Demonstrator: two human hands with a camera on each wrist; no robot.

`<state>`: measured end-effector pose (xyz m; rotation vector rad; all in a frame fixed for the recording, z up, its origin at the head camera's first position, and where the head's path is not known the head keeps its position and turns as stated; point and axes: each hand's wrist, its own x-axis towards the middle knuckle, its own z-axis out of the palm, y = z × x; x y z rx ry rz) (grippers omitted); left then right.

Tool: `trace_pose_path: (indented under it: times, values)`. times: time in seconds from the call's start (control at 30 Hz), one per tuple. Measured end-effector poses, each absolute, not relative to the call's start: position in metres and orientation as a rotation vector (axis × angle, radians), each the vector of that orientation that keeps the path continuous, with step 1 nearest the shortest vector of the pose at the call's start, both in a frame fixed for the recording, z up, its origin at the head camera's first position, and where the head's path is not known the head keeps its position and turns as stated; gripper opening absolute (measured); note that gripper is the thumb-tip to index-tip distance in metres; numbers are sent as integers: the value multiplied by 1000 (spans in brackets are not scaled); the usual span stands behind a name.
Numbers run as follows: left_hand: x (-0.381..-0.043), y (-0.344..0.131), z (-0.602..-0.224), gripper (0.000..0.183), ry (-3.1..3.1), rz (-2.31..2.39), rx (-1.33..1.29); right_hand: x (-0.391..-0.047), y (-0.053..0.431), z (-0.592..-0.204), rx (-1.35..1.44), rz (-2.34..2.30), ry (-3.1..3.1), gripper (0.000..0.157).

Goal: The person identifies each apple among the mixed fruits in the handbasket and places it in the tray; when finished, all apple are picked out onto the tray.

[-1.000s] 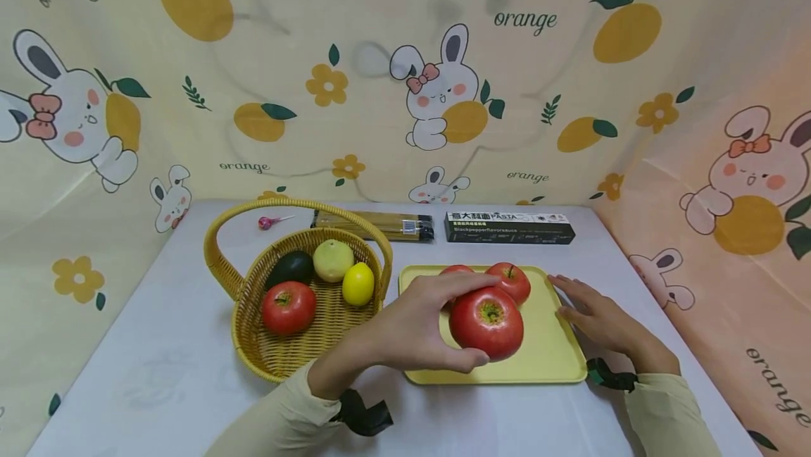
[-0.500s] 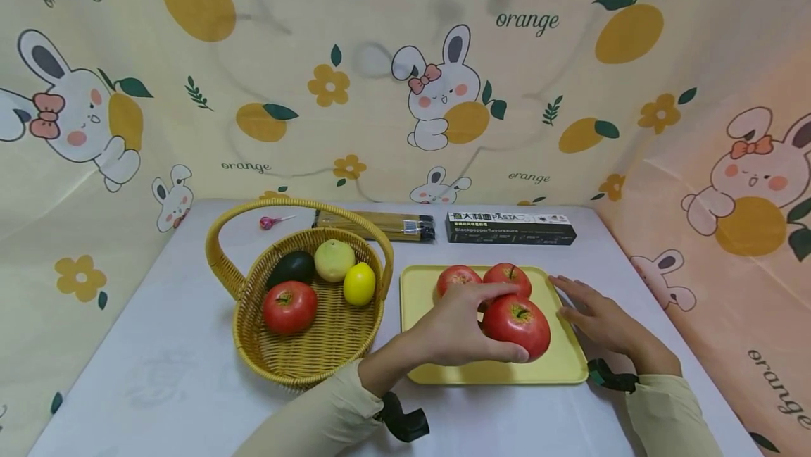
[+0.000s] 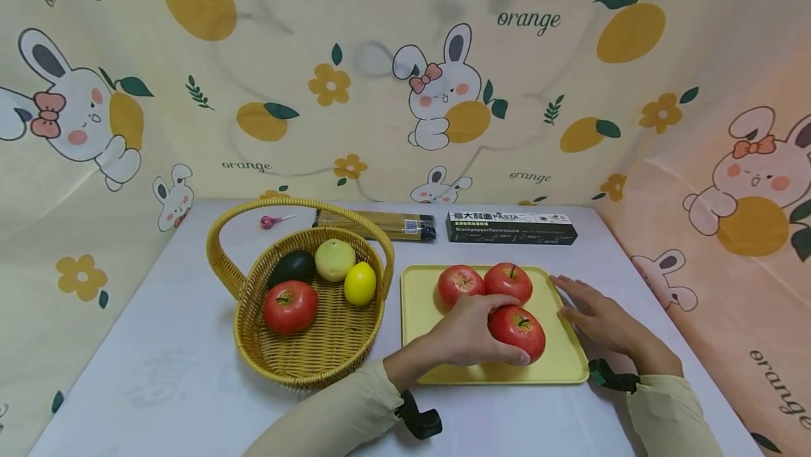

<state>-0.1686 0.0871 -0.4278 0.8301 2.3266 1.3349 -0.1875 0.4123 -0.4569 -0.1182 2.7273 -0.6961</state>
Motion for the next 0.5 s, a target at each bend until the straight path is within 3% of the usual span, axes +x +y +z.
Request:
trace_pose_path:
  times: [0.5]
  values:
    - [-169,100,-445,84,2426,1169,769,-188,412,-456,-152,-696,2734,81]
